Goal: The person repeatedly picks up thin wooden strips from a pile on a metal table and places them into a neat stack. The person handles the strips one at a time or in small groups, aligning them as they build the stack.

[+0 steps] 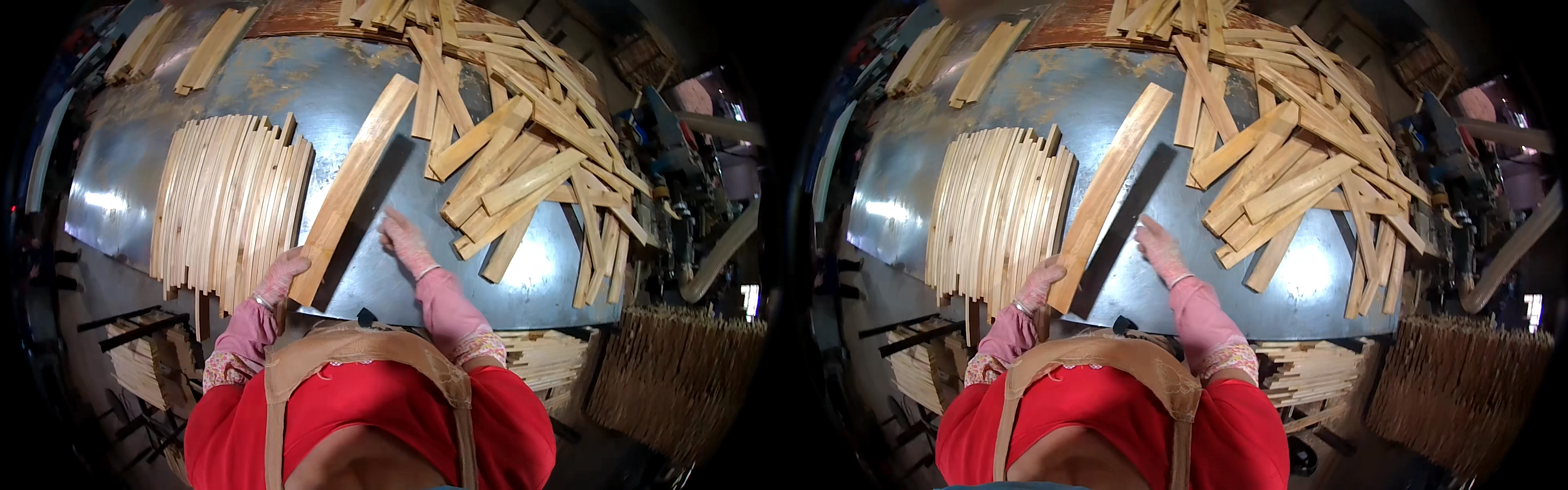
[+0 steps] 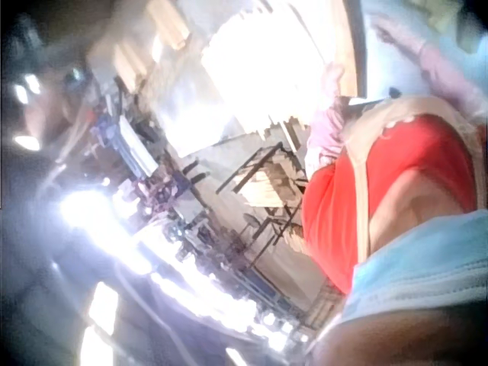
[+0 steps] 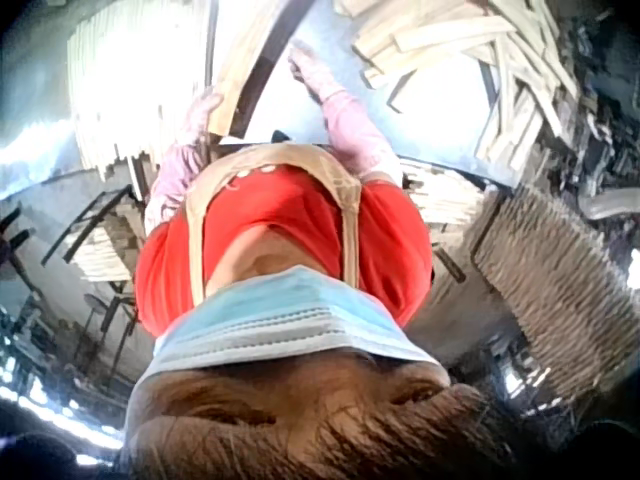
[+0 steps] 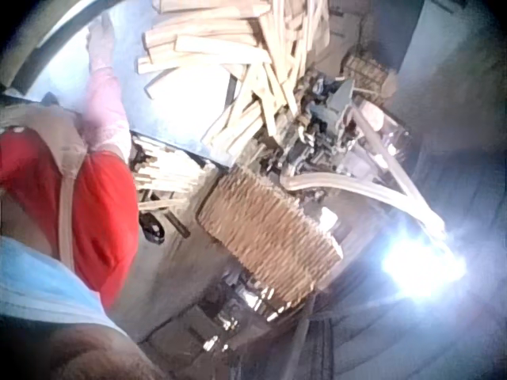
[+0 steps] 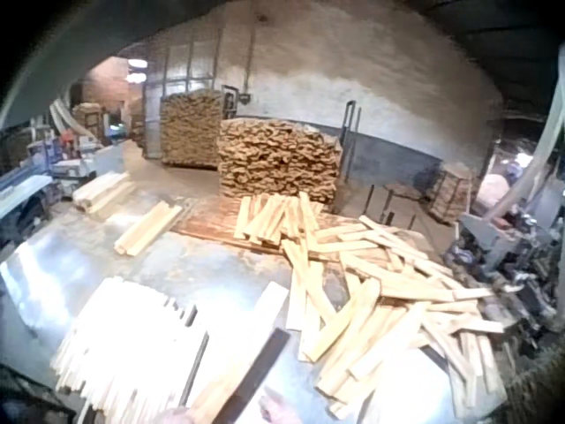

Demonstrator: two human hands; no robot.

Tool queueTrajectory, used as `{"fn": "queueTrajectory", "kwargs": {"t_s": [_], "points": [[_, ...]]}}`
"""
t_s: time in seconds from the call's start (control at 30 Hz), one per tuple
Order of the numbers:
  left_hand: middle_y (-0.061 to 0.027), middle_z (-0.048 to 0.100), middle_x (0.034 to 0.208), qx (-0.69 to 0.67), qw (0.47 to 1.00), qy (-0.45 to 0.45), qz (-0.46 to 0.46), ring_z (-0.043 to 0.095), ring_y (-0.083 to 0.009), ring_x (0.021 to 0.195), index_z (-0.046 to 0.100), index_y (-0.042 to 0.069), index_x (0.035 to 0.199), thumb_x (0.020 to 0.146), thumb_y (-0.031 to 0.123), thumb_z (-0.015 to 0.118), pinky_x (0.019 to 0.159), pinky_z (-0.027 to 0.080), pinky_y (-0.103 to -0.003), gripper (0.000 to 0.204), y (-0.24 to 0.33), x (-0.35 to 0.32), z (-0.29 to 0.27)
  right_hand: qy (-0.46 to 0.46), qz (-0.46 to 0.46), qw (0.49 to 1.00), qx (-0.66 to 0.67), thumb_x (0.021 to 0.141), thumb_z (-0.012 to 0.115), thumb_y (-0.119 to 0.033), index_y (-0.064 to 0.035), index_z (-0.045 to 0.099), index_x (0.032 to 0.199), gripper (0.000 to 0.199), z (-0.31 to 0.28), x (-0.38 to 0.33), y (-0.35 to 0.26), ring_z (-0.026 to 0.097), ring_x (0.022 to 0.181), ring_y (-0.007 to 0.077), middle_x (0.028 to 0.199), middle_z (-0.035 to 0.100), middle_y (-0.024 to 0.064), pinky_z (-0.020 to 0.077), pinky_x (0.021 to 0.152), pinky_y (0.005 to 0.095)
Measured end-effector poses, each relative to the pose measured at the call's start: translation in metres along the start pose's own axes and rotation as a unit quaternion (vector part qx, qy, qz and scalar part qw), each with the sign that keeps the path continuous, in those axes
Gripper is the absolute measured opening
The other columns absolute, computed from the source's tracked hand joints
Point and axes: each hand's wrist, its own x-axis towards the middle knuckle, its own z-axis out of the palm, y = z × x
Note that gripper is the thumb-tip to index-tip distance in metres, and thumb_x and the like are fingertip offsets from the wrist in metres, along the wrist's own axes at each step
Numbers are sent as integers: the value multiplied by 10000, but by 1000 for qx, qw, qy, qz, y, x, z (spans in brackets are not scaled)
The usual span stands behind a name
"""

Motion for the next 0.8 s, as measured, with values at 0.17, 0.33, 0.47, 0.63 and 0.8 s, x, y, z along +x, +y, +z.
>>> {"fn": "queueTrajectory", "kwargs": {"t_s": [0.17, 0.33, 0.47, 0.63, 0.8], "points": [[-160, 754, 1028, -18, 997, 69, 16, 771, -305, 827, 639, -43, 1316, 866, 450, 783, 742, 644, -408, 683, -5, 2, -2, 23, -52, 976, -209, 1014, 674, -369, -40, 536, 1580, 670, -127, 59, 11, 681, 1130, 203, 1352, 707, 138, 537, 993, 320], [-160, 755, 1034, -44, 988, 146, 21, 772, -298, 880, 656, -21, 1303, 892, 348, 746, 791, 635, -393, 559, 6, 6, 41, 83, -150, 931, -323, 1016, 691, -386, -47, 535, 1581, 678, -190, 85, -124, 633, 1360, 300, 1500, 646, 191, 468, 1153, 371], [-119, 756, 1140, 302, 895, 314, 93, 735, -275, 1115, 591, 49, 1466, 923, 276, 751, 953, 564, -369, 609, -25, 42, 67, 120, -225, 851, -459, 1000, 701, -399, -63, 515, 1592, 706, -223, 178, -206, 606, 1383, 361, 1518, 619, 216, 468, 1156, 412], [-256, 438, 1602, 656, 672, 338, -60, 432, -460, 1471, 473, 136, 1562, 838, 466, 837, 1214, 367, -533, 874, -45, 86, 126, 174, -210, 746, -608, 940, 742, -474, -103, 360, 1676, 909, -206, 282, -245, 503, 1483, 371, 1614, 519, 211, 400, 1222, 449], [-245, 418, 1609, 633, 663, 399, -42, 387, -457, 1496, 474, 119, 1560, 850, 458, 826, 1253, 305, -552, 862, -71, 109, 135, 163, -114, 675, -710, 925, 726, -537, -134, 279, 1705, 985, -183, 312, -212, 602, 1366, 360, 1509, 610, 199, 443, 1168, 470]]}}
